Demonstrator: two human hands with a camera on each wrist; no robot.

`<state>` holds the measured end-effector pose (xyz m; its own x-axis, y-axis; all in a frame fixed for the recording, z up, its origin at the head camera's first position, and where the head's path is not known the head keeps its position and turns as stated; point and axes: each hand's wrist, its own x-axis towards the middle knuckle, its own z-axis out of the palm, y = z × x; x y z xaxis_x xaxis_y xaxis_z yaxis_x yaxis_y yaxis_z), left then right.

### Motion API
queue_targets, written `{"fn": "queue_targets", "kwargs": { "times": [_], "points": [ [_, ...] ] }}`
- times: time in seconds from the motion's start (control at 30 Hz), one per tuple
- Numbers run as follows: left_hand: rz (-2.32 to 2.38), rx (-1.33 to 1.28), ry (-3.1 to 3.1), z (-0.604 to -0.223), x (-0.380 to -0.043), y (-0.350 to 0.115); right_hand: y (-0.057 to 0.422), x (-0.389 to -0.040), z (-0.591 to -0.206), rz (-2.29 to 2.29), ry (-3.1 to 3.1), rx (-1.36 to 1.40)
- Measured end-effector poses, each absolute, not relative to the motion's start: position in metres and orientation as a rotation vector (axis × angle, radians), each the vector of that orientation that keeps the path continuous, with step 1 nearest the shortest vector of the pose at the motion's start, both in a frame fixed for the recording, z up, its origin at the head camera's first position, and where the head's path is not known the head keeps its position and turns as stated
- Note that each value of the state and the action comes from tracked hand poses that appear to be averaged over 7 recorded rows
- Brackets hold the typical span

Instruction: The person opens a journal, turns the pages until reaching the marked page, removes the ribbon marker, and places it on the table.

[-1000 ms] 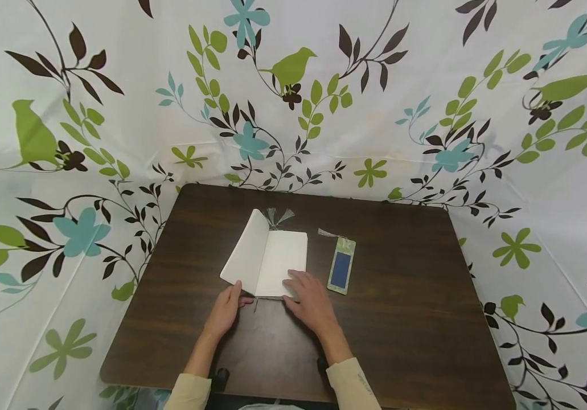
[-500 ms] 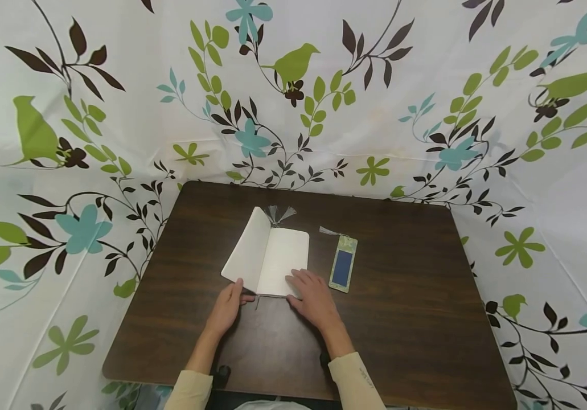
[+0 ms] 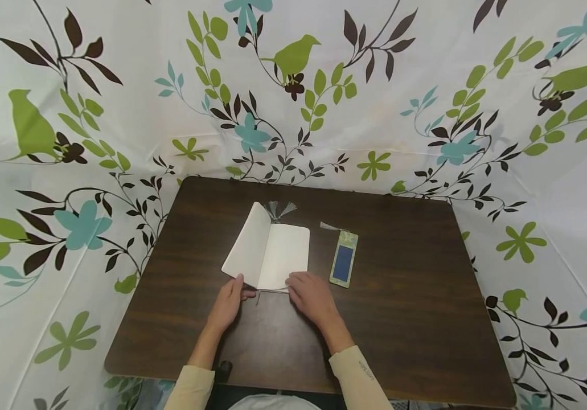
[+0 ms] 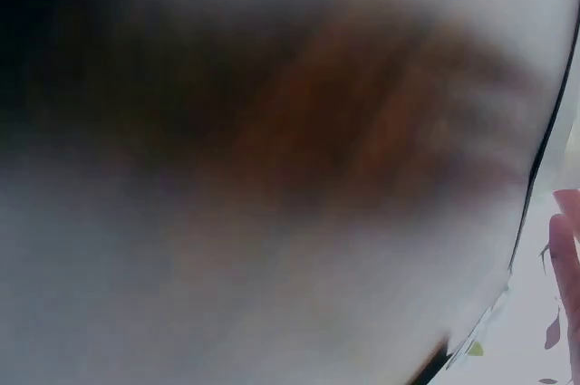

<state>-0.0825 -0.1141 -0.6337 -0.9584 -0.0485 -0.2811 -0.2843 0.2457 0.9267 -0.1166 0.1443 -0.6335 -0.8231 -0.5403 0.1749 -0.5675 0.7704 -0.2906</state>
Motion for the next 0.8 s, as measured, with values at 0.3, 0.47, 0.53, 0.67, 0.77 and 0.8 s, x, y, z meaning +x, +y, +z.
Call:
{"fn": "queue_targets", "kwargs": {
  "times": [0.3,0.47,0.53,0.67,0.77,0.8],
  "points": [
    [1.798,-0.301,2.32,-0.634,-0.085,-0.113,0.153,-0.118,-0.638,0.544,-2.813,0.809],
    [1.8,-0.321,2.33,-0.635,-0.084,-0.113,0.152,-0.118,-0.635,0.583,-2.836,0.603],
    [1.801,-0.322,2.328,-0.635,-0.083,-0.113,0.15,-0.116,-0.632,0.701,-2.906,0.471],
    [1.817,-0.301,2.329,-0.636,-0.082,-0.113,0.146,-0.115,-0.623,1.18,-2.986,0.234],
    [1.819,-0.291,2.339,-0.636,-0.082,-0.113,0.142,-0.115,-0.616,1.591,-2.919,0.112],
    [1.815,-0.29,2.344,-0.637,-0.081,-0.113,0.141,-0.116,-0.614,1.71,-2.879,0.083]
  ]
}}
